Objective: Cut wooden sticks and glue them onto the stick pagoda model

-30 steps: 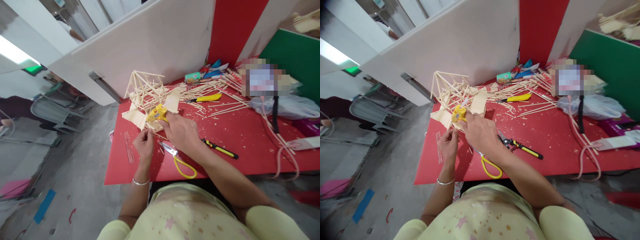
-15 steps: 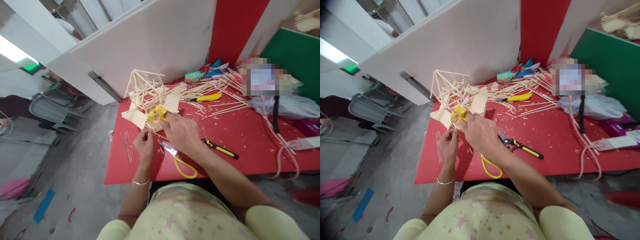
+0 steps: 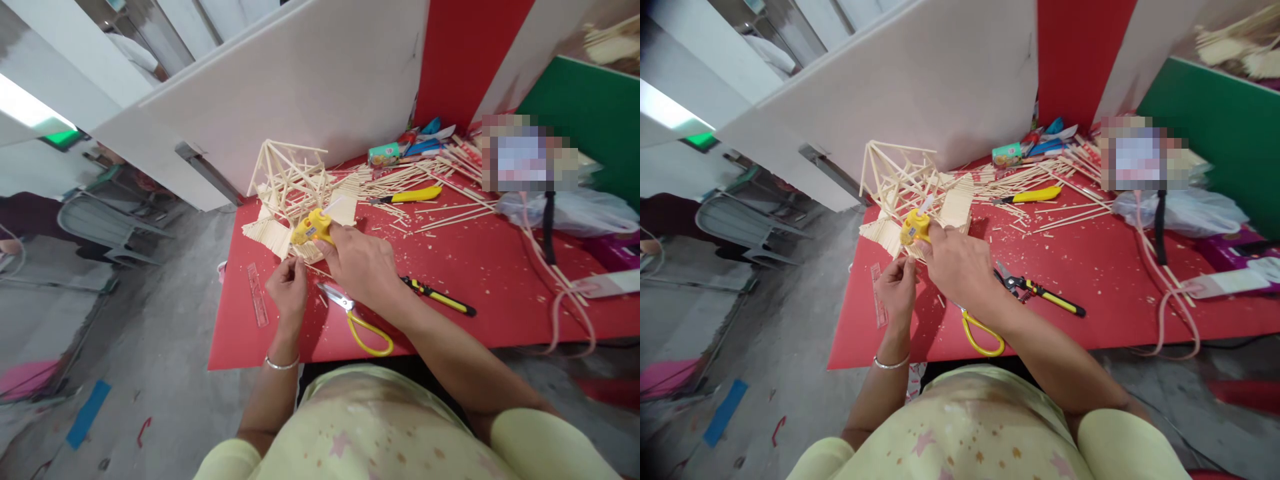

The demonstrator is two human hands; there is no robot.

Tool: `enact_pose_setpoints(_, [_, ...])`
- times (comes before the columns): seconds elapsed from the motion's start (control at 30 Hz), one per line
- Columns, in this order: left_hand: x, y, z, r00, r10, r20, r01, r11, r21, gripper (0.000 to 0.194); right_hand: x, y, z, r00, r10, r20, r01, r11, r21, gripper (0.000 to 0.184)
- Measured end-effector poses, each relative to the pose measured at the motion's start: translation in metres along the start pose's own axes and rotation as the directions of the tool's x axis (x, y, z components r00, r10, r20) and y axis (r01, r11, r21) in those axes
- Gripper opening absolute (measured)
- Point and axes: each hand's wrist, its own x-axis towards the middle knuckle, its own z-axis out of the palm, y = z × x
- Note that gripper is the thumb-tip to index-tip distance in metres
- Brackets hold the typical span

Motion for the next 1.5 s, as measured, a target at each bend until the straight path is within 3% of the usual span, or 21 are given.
enact_pose_setpoints(0.47, [0.0,-0.002,0.001,1.0,-0.005,-0.018,0.006,1.0,0.029,0.027,0.002,0.001,0.002,1.0,0.001,-0.006,-0.001,1.0,-0.004,0.049])
enact_pose_setpoints(1.5, [-0.001,-0.002,0.002,1.0,-0.01,-0.012,0.01,1.0,0.015,0.027,-0.005,0.0,0.009,0.998,0.067,0.001,-0.067,0.998,0.01,0.057])
